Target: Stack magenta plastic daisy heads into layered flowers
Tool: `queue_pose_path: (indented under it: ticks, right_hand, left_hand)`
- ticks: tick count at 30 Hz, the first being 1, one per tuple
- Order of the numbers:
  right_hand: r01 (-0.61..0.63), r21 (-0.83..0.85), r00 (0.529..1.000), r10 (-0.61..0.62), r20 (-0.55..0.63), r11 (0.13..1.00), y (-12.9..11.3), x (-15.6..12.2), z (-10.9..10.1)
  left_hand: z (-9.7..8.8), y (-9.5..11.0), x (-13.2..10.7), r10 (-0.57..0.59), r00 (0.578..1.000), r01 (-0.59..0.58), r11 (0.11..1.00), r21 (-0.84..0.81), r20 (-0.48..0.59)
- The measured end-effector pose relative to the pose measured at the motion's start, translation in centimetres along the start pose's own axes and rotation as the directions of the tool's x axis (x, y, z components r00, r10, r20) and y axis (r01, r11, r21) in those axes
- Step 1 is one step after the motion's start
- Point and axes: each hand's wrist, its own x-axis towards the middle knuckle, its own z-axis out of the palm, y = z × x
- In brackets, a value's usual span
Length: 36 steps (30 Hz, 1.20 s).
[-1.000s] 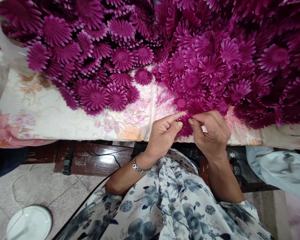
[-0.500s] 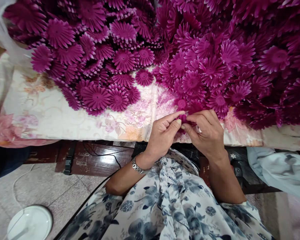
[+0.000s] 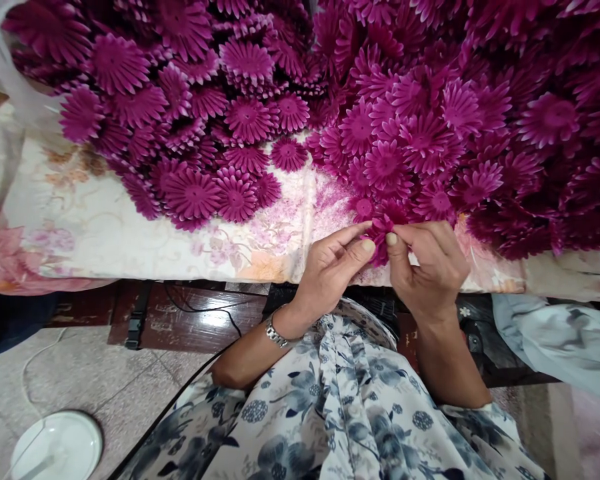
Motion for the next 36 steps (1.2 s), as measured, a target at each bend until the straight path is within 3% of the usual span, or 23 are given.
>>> queue_pose_path:
  ticks: [3,8,14,18,20,22,24,26,33,36]
  right_hand:
    - [-0.04,0.043,0.999,0.039,0.011,0.998,-1.1,-0.1,0.4]
    - [-0.074,0.072,0.997,0.075,-0.004,0.995,-1.9,-0.5,1.1]
    - [-0.122,-0.182,0.976,0.084,-0.202,0.976,2.2,0.0,-0.2]
    - [-0.146,-0.355,0.986,0.105,-0.132,0.923,4.1,0.5,-1.5]
    - [-0.084,-0.275,0.993,0.059,-0.098,0.958,3.2,0.6,-1.5]
    - [0.016,-0.076,1.0,-0.015,0.019,0.997,1.6,0.7,-1.0]
    - [0.065,0.11,0.986,-0.081,0.146,0.992,0.2,0.7,-0.2]
    - [0.072,0.163,0.977,-0.102,0.187,0.984,-0.5,0.6,0.5]
    - [0.081,0.03,0.99,-0.084,0.114,0.996,-0.7,-0.3,1.3]
    - [0.024,-0.056,0.999,-0.027,-0.043,0.998,0.5,-0.4,0.8]
  left_hand:
    - [-0.2,-0.5,0.1,0.007,0.999,-0.008,1.0,0.023,0.049]
    - [-0.6,-1.3,0.3,0.039,0.999,-0.039,0.999,0.021,0.016]
    - [-0.5,-0.2,0.2,0.024,0.998,-0.028,0.998,-0.064,-0.06]
    - [-0.4,0.6,0.2,-0.039,0.994,0.03,0.995,-0.092,-0.1]
    - [-0.3,0.8,0.2,-0.07,0.992,0.06,0.994,-0.088,-0.108]
    - [-0.2,0.8,0.1,-0.088,0.993,0.079,0.992,-0.103,-0.081]
    - [-0.1,0.7,0.0,-0.109,0.993,0.104,0.986,-0.127,-0.036]
    - [-0.2,0.4,-0.1,-0.12,0.993,0.119,0.985,-0.126,0.0]
    - [-0.7,-0.8,-0.1,-0.001,1.0,0.001,1.0,-0.019,0.026]
    - [-0.5,-0.4,-0.1,-0.017,1.0,0.017,0.998,-0.062,0.003]
